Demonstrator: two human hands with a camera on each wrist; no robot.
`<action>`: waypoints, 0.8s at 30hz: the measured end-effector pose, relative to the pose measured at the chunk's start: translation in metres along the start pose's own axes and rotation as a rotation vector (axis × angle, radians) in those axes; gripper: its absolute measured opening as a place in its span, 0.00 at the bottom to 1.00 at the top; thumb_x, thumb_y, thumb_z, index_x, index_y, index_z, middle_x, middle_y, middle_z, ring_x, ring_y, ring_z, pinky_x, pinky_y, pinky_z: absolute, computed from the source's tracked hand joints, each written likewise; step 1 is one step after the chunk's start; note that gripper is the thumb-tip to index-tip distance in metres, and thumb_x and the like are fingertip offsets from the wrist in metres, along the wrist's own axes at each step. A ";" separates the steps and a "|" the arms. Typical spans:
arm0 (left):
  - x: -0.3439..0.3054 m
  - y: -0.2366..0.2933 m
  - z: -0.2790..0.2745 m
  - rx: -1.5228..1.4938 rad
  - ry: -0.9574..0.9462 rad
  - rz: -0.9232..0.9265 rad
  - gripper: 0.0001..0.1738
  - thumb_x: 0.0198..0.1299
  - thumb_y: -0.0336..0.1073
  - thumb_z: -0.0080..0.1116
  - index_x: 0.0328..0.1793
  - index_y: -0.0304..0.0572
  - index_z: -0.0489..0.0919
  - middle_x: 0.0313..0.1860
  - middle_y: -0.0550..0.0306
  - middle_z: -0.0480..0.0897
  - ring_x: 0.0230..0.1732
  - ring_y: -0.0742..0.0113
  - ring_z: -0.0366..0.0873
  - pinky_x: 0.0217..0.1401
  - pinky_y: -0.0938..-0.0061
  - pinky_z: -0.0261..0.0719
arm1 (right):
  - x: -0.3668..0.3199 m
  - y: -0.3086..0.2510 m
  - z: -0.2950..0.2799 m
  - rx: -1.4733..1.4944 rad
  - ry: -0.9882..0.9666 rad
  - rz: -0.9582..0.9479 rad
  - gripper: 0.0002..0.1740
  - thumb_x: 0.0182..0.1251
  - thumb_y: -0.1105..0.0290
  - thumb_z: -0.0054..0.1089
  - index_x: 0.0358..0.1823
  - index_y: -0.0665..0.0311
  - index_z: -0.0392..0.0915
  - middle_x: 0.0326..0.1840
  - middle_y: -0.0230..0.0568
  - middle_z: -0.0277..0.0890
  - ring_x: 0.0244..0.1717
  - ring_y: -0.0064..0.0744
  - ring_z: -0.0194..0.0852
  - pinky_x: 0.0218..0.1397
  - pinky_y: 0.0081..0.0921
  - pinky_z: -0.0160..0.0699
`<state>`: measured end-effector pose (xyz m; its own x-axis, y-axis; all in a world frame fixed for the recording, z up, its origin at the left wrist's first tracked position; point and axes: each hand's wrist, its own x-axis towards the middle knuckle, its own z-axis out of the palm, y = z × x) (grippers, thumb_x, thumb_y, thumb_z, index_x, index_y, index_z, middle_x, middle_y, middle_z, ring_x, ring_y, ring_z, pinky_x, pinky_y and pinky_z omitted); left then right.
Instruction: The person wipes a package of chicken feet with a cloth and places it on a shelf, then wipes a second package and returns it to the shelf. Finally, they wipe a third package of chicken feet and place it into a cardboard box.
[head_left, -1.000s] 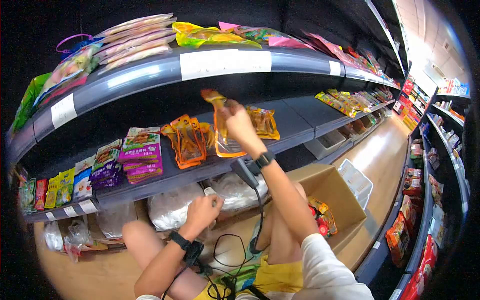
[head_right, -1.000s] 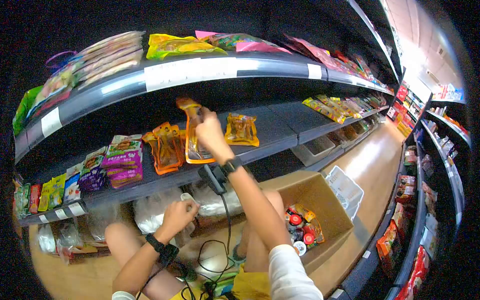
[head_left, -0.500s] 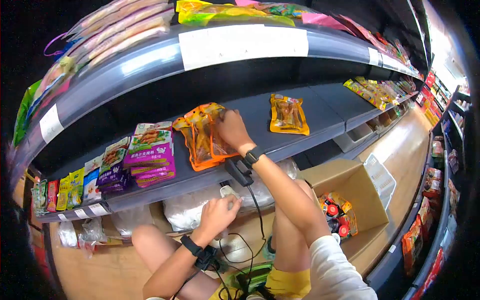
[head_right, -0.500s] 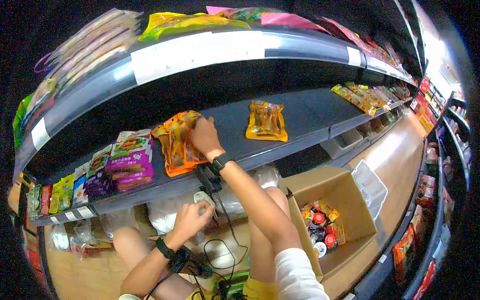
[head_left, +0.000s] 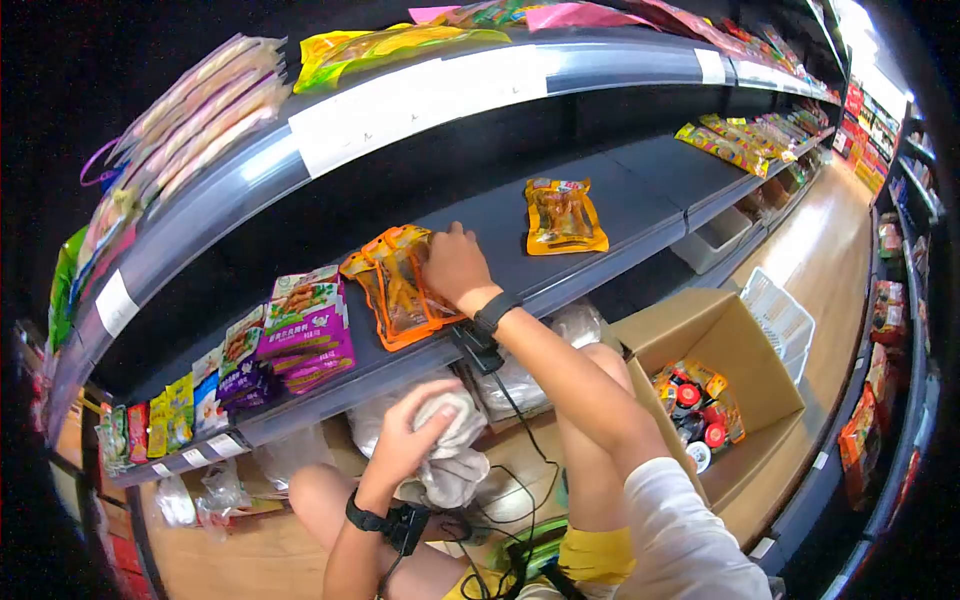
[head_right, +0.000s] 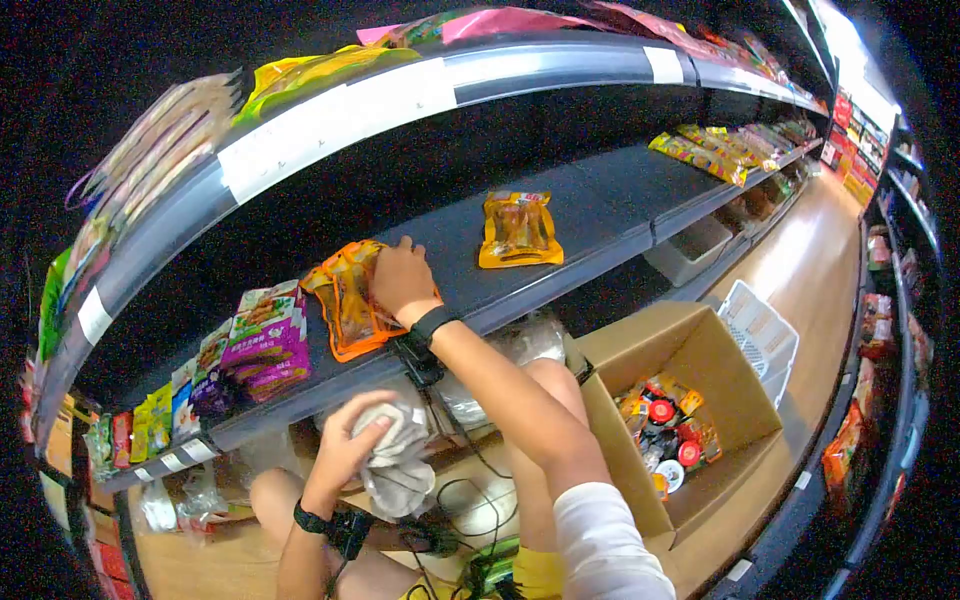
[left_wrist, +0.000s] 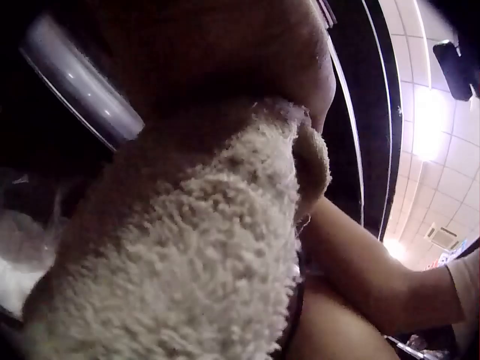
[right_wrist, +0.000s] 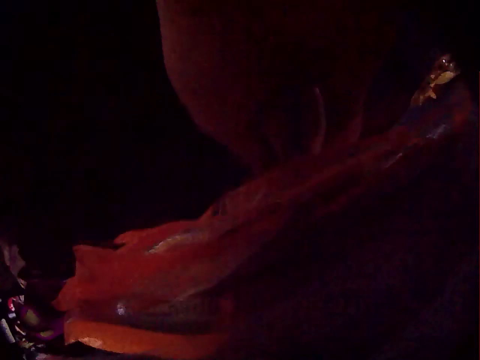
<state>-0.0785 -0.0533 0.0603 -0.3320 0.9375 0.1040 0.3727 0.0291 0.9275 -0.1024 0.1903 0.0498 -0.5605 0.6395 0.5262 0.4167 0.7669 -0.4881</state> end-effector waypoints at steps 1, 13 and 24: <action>0.000 0.002 -0.002 -0.019 0.058 0.016 0.19 0.61 0.33 0.58 0.58 0.35 0.76 0.54 0.53 0.79 0.57 0.68 0.73 0.64 0.73 0.65 | -0.001 0.001 -0.003 -0.018 0.000 -0.020 0.21 0.63 0.58 0.56 0.39 0.73 0.80 0.45 0.65 0.72 0.44 0.62 0.74 0.50 0.47 0.77; 0.009 -0.014 0.003 0.031 0.159 0.033 0.20 0.61 0.34 0.57 0.58 0.34 0.75 0.53 0.54 0.79 0.59 0.67 0.72 0.65 0.73 0.64 | 0.003 0.016 -0.011 0.004 -0.033 0.046 0.20 0.59 0.55 0.60 0.37 0.68 0.83 0.44 0.63 0.74 0.47 0.61 0.76 0.52 0.46 0.77; 0.010 -0.013 -0.004 0.011 0.224 0.038 0.17 0.61 0.32 0.54 0.55 0.33 0.76 0.51 0.54 0.79 0.54 0.70 0.73 0.61 0.75 0.67 | -0.007 -0.031 -0.034 0.040 -0.312 -0.598 0.15 0.65 0.57 0.54 0.45 0.55 0.83 0.54 0.41 0.75 0.59 0.47 0.67 0.60 0.41 0.69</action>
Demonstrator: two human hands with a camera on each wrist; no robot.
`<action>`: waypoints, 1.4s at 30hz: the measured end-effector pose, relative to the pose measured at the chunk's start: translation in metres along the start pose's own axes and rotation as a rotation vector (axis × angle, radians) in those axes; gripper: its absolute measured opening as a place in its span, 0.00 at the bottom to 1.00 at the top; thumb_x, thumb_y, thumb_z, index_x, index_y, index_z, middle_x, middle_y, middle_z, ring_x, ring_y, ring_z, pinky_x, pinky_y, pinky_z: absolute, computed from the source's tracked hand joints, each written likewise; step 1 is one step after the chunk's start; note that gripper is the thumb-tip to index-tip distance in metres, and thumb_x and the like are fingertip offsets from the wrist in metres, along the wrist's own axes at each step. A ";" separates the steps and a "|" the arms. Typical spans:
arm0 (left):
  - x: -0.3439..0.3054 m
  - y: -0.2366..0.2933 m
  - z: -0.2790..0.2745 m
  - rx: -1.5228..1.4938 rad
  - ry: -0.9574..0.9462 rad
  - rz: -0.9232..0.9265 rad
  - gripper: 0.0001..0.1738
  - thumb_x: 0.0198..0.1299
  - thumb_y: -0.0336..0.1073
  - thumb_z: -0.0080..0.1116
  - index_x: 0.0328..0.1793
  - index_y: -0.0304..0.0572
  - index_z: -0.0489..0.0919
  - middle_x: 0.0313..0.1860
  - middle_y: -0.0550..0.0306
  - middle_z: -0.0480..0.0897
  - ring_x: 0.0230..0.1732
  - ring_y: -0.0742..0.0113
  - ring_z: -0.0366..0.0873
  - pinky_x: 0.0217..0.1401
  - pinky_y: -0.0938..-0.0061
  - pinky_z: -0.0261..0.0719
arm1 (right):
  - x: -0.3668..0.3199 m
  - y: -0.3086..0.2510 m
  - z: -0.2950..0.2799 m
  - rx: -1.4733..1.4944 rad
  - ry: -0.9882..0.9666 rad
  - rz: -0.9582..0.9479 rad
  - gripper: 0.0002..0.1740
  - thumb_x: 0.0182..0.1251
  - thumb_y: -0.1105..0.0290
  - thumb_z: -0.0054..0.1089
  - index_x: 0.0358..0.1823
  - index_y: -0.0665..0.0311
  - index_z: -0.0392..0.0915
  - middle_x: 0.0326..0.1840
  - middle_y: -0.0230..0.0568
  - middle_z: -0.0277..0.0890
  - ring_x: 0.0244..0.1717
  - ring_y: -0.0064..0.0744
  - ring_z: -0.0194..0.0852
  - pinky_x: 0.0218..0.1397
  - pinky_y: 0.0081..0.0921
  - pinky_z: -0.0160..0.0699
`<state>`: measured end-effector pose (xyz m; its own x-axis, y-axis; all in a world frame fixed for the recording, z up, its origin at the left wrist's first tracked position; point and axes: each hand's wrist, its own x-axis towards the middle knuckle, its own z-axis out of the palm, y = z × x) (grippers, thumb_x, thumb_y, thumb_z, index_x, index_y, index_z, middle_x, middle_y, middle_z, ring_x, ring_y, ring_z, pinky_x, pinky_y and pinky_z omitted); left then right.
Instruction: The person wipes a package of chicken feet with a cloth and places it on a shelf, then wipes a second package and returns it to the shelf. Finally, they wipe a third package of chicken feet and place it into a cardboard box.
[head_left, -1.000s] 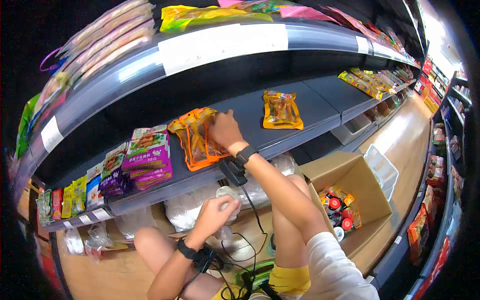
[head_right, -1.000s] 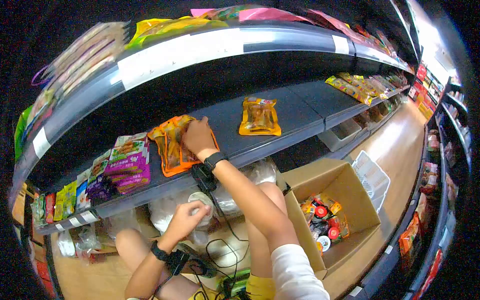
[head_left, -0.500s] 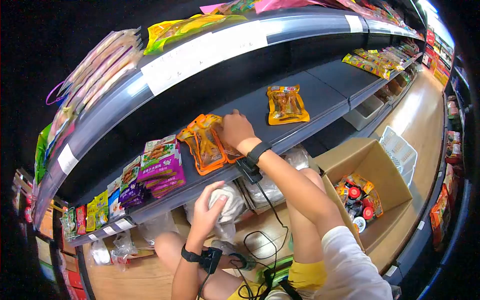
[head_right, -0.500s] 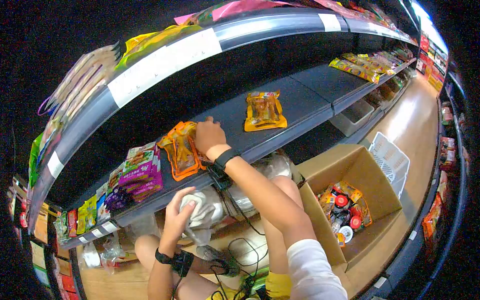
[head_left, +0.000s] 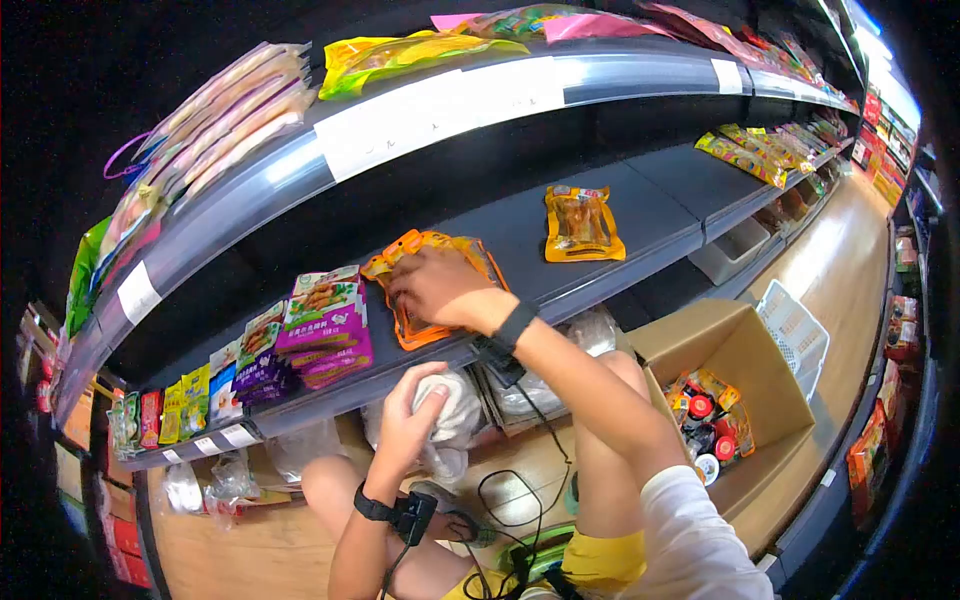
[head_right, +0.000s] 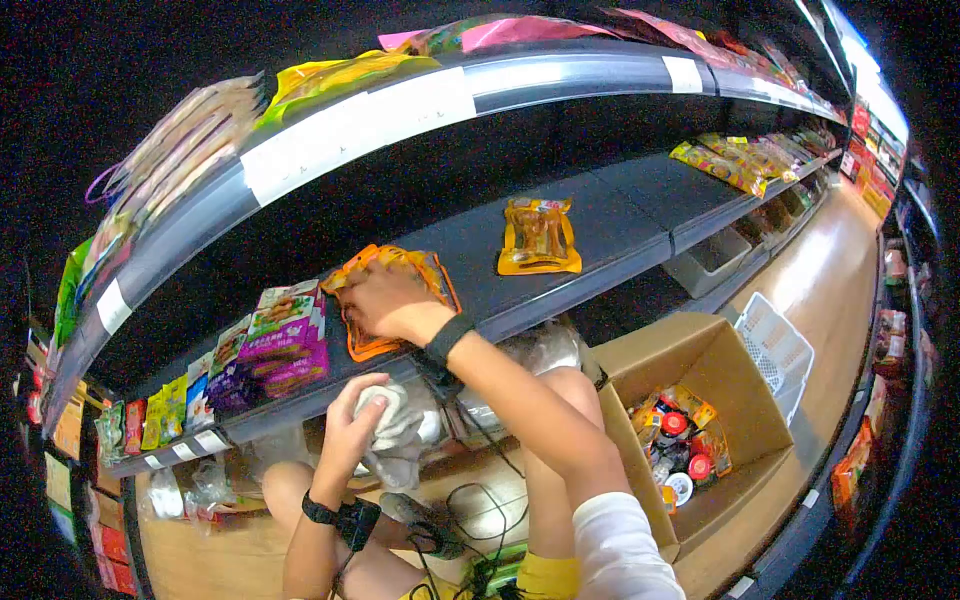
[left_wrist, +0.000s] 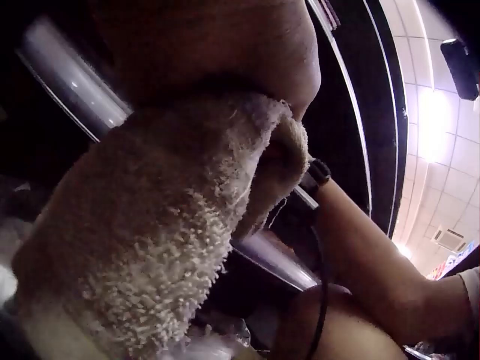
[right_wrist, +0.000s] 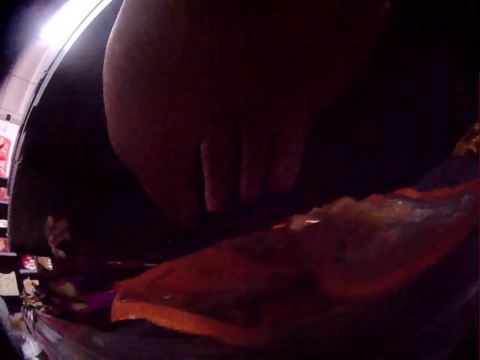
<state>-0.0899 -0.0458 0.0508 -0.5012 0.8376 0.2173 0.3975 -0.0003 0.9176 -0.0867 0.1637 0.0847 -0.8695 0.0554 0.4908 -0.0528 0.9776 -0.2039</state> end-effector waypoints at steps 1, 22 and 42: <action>-0.001 -0.001 0.002 -0.008 -0.008 -0.003 0.16 0.61 0.32 0.54 0.55 0.33 0.76 0.50 0.54 0.80 0.54 0.71 0.73 0.61 0.75 0.67 | 0.001 -0.009 0.006 0.012 -0.029 -0.012 0.17 0.65 0.55 0.54 0.46 0.54 0.83 0.58 0.40 0.73 0.62 0.48 0.65 0.62 0.45 0.66; -0.010 -0.003 0.007 0.043 -0.084 -0.110 0.14 0.63 0.35 0.55 0.51 0.37 0.78 0.43 0.57 0.81 0.47 0.71 0.75 0.54 0.75 0.72 | 0.001 -0.014 0.030 -0.025 -0.178 0.087 0.22 0.66 0.48 0.52 0.54 0.50 0.80 0.67 0.42 0.63 0.71 0.53 0.53 0.69 0.61 0.52; -0.013 0.002 0.006 0.033 -0.111 -0.132 0.14 0.63 0.37 0.56 0.52 0.39 0.78 0.40 0.53 0.83 0.43 0.70 0.79 0.49 0.73 0.75 | -0.035 0.051 -0.036 0.150 0.352 0.154 0.11 0.64 0.68 0.55 0.41 0.68 0.78 0.47 0.51 0.75 0.47 0.56 0.73 0.49 0.40 0.74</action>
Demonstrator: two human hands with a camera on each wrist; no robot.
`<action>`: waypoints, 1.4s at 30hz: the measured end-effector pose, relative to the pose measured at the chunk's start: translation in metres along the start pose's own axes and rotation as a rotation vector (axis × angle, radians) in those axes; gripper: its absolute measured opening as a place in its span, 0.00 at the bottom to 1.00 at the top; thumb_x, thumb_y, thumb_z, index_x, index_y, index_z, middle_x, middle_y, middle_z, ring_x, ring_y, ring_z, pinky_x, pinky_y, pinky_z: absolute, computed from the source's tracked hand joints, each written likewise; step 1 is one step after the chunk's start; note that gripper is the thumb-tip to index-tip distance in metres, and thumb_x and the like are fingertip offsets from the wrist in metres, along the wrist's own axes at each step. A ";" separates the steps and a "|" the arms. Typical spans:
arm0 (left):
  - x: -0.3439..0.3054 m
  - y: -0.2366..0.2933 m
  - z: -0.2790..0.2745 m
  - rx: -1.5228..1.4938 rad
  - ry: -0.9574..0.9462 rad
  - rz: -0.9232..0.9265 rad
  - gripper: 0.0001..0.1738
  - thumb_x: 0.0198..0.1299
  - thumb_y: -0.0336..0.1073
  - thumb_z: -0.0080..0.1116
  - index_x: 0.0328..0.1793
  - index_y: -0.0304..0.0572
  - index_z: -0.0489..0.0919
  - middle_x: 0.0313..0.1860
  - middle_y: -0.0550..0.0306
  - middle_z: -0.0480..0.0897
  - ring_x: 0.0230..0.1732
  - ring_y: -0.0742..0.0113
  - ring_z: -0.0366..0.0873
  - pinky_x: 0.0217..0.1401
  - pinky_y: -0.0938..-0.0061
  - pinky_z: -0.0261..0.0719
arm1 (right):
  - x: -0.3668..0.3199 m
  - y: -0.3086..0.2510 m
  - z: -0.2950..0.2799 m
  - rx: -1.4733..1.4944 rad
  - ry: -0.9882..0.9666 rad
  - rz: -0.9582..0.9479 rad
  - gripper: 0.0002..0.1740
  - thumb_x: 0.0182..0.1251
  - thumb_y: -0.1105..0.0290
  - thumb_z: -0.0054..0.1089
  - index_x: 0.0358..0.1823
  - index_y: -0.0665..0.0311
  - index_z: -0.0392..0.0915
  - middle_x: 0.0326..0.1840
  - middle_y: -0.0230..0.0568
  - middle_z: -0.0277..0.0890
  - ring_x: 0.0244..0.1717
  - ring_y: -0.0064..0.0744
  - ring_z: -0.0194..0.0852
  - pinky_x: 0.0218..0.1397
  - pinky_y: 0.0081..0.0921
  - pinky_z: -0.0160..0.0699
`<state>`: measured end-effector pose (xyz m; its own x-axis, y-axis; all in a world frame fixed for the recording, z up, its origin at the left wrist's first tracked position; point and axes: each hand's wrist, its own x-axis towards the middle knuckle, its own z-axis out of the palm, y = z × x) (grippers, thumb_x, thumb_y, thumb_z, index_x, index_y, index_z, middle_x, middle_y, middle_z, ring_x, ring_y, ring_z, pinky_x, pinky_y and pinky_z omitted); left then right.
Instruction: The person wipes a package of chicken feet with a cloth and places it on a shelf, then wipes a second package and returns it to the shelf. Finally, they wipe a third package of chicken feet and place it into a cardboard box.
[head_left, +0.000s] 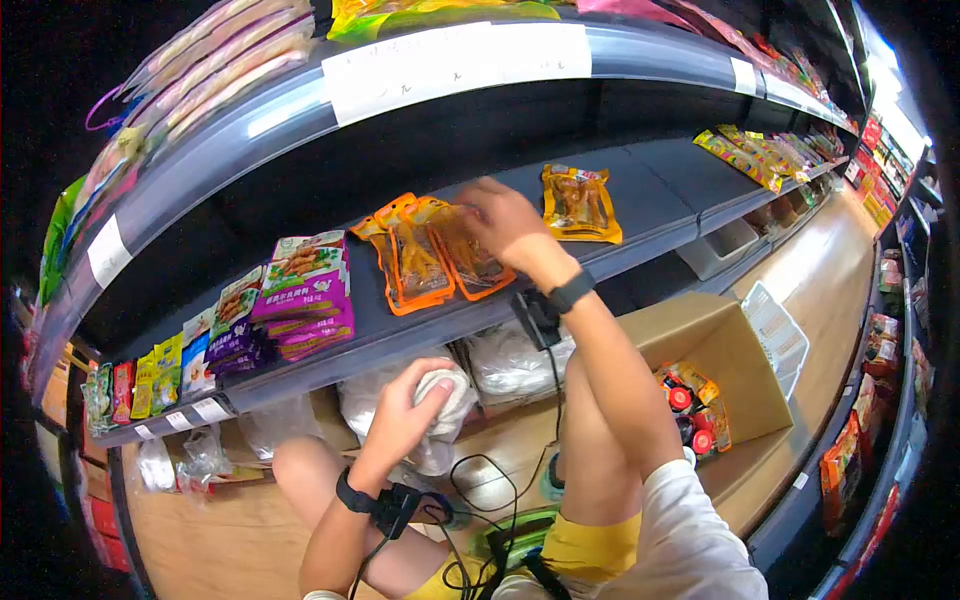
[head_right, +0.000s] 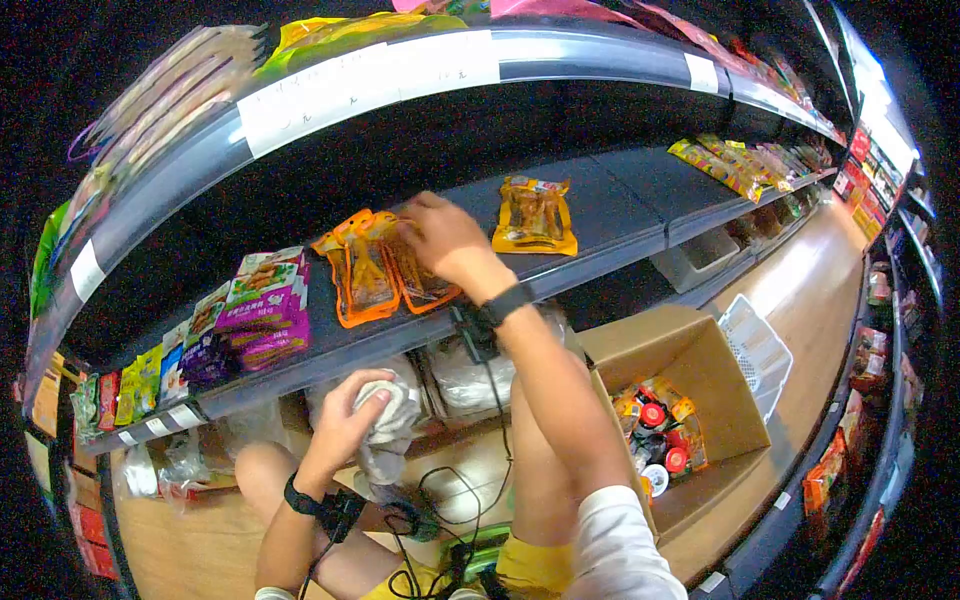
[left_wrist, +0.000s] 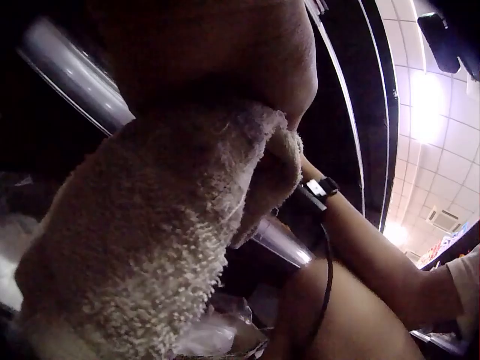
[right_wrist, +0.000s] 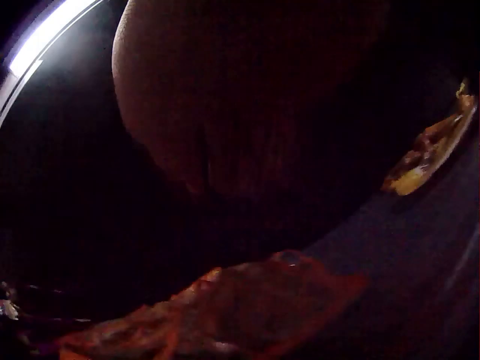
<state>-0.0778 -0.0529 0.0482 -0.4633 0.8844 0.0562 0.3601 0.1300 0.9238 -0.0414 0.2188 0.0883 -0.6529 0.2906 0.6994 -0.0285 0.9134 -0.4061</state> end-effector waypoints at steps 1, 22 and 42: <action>0.001 -0.001 0.000 0.005 0.003 0.031 0.14 0.63 0.37 0.56 0.52 0.39 0.78 0.40 0.53 0.83 0.43 0.70 0.79 0.49 0.73 0.75 | -0.009 0.007 -0.009 -0.053 0.038 0.008 0.09 0.63 0.71 0.56 0.39 0.68 0.79 0.43 0.51 0.77 0.44 0.55 0.75 0.47 0.39 0.75; -0.005 0.006 0.050 0.194 -0.259 0.045 0.12 0.60 0.30 0.53 0.49 0.34 0.78 0.39 0.52 0.82 0.43 0.67 0.77 0.51 0.73 0.73 | -0.576 0.146 -0.106 -0.783 -0.687 1.473 0.18 0.56 0.64 0.55 0.47 0.62 0.81 0.48 0.51 0.80 0.51 0.45 0.79 0.51 0.41 0.78; 0.013 -0.018 0.051 0.340 -0.341 -0.120 0.18 0.64 0.48 0.53 0.57 0.55 0.77 0.19 0.45 0.79 0.26 0.48 0.80 0.33 0.59 0.76 | -0.544 0.211 -0.162 -1.168 -0.418 1.356 0.11 0.62 0.66 0.53 0.42 0.59 0.81 0.40 0.46 0.82 0.41 0.46 0.83 0.45 0.37 0.81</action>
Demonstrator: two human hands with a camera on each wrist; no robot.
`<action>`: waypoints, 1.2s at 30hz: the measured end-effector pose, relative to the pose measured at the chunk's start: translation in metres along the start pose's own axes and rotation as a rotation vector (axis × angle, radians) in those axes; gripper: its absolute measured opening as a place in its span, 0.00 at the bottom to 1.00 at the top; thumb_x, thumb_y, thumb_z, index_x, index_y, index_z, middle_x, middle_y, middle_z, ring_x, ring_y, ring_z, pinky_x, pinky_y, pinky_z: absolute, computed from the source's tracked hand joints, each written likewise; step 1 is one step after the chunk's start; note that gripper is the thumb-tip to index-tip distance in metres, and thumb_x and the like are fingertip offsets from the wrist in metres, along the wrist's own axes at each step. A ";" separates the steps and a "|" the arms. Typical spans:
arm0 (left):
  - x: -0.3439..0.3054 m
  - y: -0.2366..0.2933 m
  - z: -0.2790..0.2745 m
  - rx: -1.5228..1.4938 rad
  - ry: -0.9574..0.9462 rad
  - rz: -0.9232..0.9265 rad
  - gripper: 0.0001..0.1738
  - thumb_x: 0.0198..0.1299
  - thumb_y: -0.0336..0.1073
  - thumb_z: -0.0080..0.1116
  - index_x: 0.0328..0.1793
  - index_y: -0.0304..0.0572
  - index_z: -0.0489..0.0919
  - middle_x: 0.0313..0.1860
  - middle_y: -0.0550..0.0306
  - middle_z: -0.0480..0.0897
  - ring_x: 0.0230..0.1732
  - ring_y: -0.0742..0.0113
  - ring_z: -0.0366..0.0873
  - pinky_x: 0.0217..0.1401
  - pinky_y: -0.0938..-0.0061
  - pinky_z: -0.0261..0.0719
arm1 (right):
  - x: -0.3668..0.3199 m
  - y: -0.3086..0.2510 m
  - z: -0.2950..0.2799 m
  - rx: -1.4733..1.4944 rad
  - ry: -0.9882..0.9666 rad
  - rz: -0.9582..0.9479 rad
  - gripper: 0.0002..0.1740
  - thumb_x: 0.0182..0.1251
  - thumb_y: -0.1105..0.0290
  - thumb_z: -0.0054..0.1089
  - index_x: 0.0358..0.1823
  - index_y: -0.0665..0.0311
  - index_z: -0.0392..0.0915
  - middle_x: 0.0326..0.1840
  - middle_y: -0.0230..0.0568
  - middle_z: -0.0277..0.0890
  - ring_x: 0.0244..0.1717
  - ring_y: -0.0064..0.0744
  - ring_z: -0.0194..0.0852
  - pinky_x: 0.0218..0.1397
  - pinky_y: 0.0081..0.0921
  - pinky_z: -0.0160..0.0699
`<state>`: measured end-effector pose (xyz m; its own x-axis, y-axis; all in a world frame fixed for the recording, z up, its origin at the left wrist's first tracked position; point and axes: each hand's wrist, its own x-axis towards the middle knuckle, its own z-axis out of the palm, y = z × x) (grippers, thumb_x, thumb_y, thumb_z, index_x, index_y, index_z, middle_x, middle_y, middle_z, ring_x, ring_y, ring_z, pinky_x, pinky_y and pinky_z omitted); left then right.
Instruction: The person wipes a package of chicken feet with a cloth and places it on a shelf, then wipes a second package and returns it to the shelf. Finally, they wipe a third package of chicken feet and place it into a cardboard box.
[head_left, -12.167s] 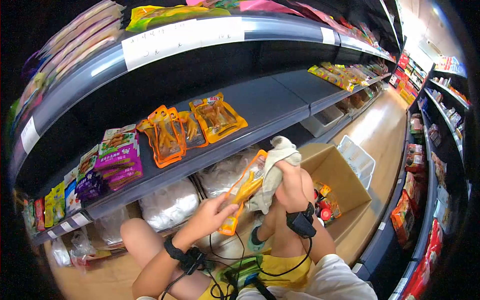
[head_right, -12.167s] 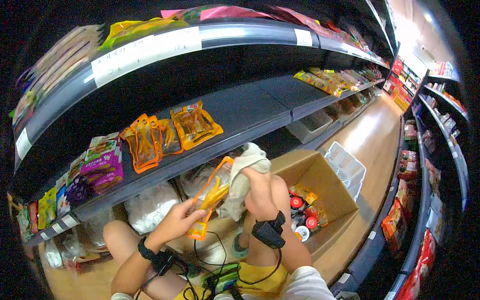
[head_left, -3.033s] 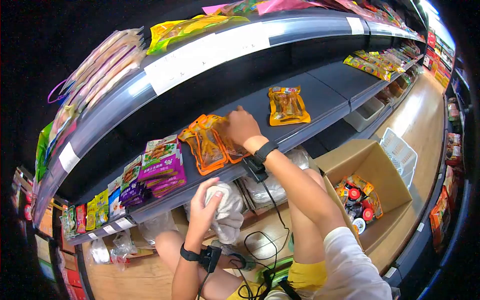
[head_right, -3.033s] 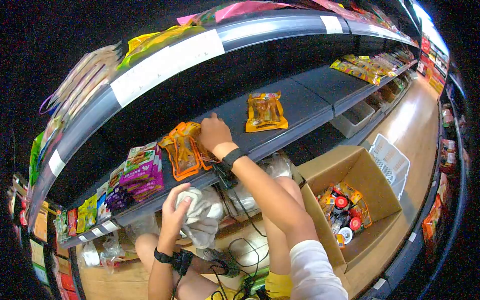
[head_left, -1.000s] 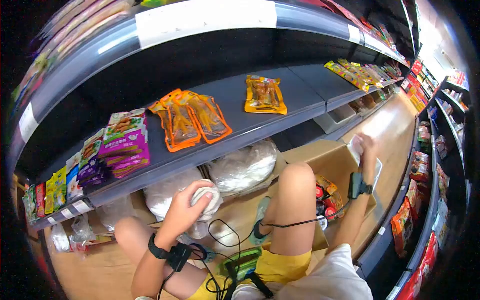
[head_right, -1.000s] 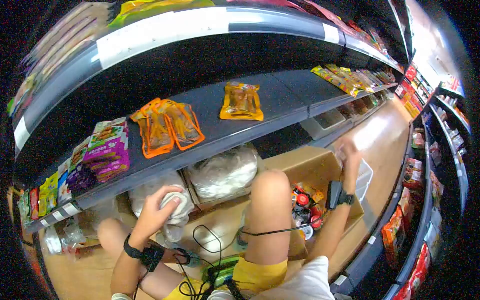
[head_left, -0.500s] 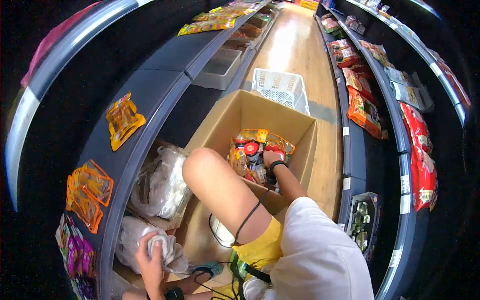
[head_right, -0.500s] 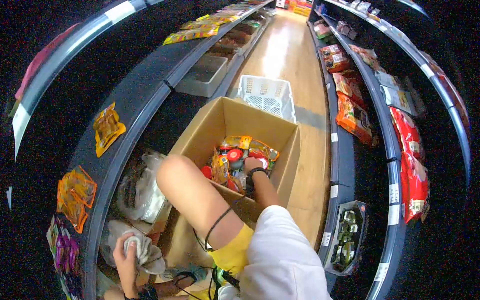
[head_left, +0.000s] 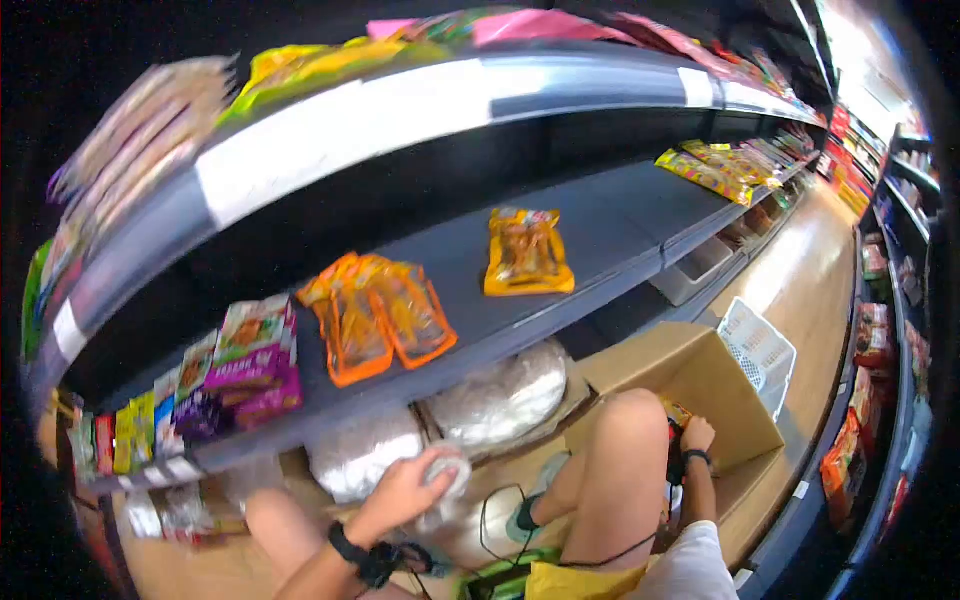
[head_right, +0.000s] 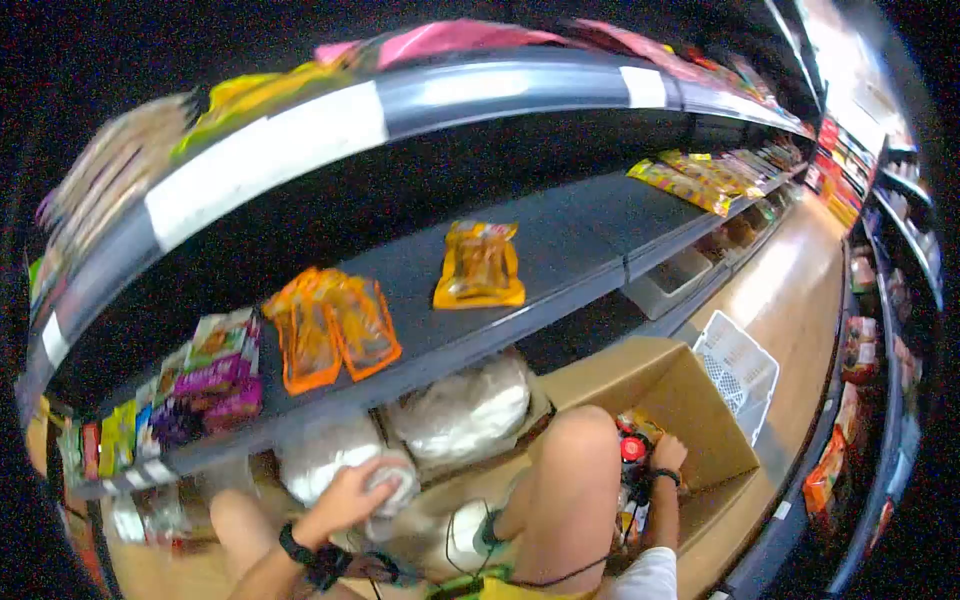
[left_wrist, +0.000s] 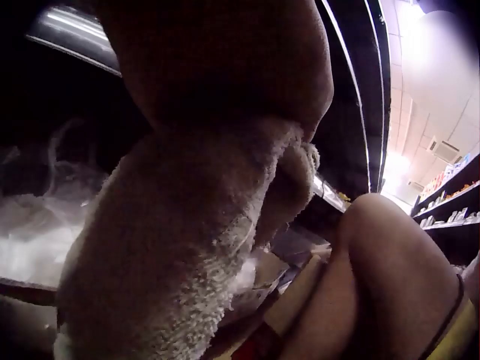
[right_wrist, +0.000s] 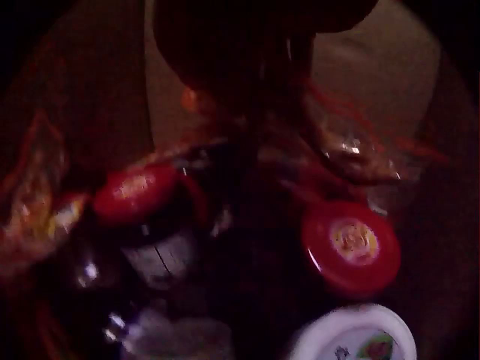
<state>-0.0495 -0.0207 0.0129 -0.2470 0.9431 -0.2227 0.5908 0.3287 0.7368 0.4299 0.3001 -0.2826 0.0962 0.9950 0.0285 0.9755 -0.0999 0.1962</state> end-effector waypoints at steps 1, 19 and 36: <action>-0.001 0.008 -0.007 0.001 -0.017 -0.037 0.18 0.63 0.47 0.54 0.57 0.55 0.77 0.24 0.43 0.81 0.30 0.49 0.82 0.36 0.61 0.77 | 0.005 0.007 -0.007 0.066 0.002 0.031 0.11 0.61 0.67 0.53 0.42 0.61 0.80 0.39 0.48 0.81 0.42 0.49 0.83 0.47 0.40 0.80; -0.020 0.027 0.004 -0.198 0.476 0.552 0.40 0.44 0.49 0.75 0.63 0.41 0.74 0.52 0.39 0.81 0.50 0.45 0.81 0.50 0.63 0.78 | -0.220 -0.196 -0.467 1.166 0.596 -1.158 0.18 0.55 0.81 0.47 0.50 0.73 0.68 0.43 0.59 0.69 0.40 0.61 0.73 0.45 0.46 0.76; -0.032 -0.004 -0.014 -0.631 0.217 0.141 0.15 0.61 0.39 0.60 0.46 0.32 0.82 0.39 0.51 0.85 0.41 0.69 0.80 0.49 0.72 0.75 | -0.138 -0.350 -0.422 1.250 0.192 -1.190 0.15 0.64 0.65 0.59 0.45 0.69 0.76 0.36 0.42 0.77 0.35 0.35 0.78 0.39 0.31 0.78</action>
<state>-0.0547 -0.0530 0.0267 -0.3879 0.9216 -0.0126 0.0840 0.0489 0.9953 -0.0079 0.1940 0.0580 -0.6621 0.4886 0.5682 0.0500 0.7853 -0.6171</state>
